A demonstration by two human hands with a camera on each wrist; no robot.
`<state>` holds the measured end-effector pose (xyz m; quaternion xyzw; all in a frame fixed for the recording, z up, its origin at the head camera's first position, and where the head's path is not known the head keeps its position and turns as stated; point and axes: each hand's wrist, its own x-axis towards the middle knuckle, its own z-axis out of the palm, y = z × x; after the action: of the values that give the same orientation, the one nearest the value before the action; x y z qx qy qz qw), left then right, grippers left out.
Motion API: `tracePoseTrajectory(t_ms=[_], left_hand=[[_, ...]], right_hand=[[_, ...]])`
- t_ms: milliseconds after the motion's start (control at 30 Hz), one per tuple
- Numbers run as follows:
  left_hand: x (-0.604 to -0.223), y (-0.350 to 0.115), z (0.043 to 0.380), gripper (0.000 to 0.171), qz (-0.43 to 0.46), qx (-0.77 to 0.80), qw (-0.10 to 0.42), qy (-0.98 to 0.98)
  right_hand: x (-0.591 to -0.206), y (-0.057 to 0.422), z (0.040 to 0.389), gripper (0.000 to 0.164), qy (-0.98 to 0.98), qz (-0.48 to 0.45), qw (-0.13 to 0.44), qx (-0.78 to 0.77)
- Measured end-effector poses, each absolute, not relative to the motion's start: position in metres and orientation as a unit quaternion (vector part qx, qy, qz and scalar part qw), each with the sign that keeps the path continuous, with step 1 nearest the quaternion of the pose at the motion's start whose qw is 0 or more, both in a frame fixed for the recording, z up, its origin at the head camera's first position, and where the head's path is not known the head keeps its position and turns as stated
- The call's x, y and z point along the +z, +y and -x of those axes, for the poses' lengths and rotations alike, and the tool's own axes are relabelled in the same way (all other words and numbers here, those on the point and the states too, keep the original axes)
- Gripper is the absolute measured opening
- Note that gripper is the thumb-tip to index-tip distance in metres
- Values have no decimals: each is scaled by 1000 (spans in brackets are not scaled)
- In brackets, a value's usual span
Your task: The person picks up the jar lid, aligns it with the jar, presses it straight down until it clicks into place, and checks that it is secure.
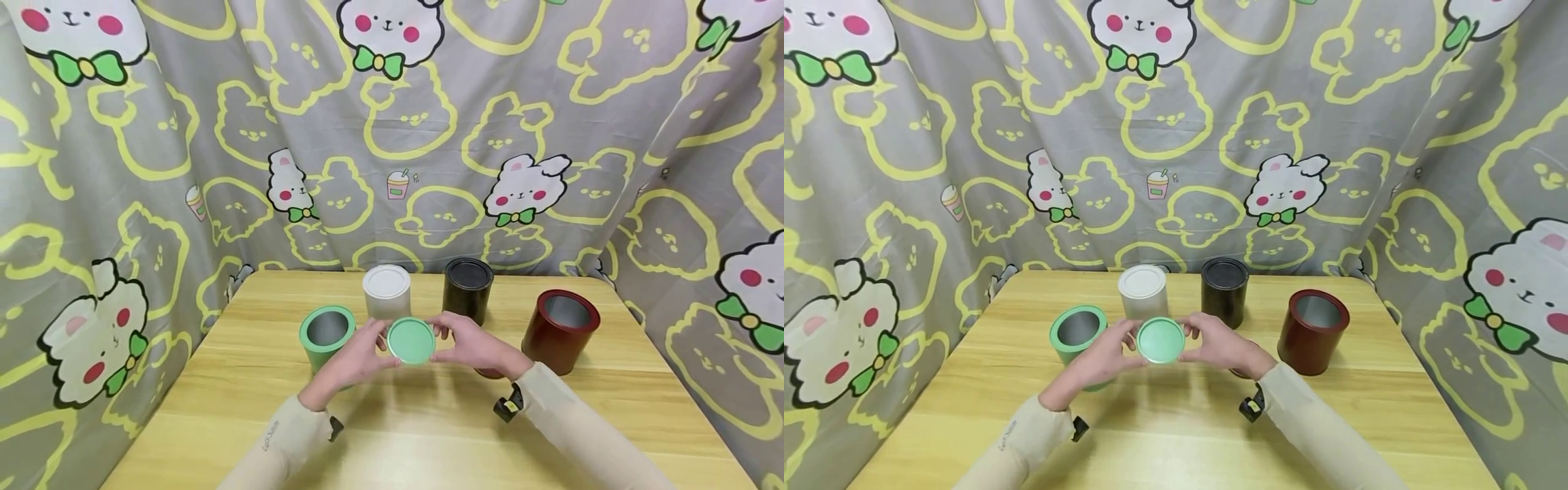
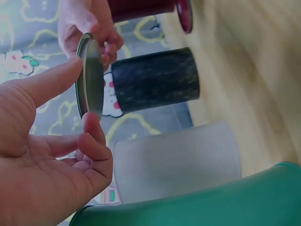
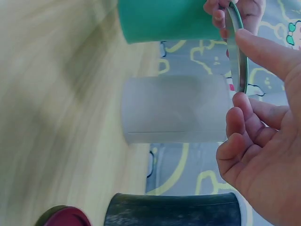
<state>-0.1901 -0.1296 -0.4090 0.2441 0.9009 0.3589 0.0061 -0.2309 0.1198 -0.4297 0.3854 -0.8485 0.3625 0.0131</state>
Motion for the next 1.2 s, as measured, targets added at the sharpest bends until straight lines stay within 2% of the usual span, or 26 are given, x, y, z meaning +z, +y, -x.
tracePoseTrajectory(t_ms=[267,767,1200], left_hand=[[-396,-139,190,58,-244,371,-11,896],[-370,-169,194,62,-237,385,27,891],[-369,-200,209,64,-270,379,-13,885]], right_hand=[[-414,115,228,56,-833,-393,12,390],[-395,91,228,57,-843,-355,-7,404],[-397,65,239,54,-823,-356,-1,443]])
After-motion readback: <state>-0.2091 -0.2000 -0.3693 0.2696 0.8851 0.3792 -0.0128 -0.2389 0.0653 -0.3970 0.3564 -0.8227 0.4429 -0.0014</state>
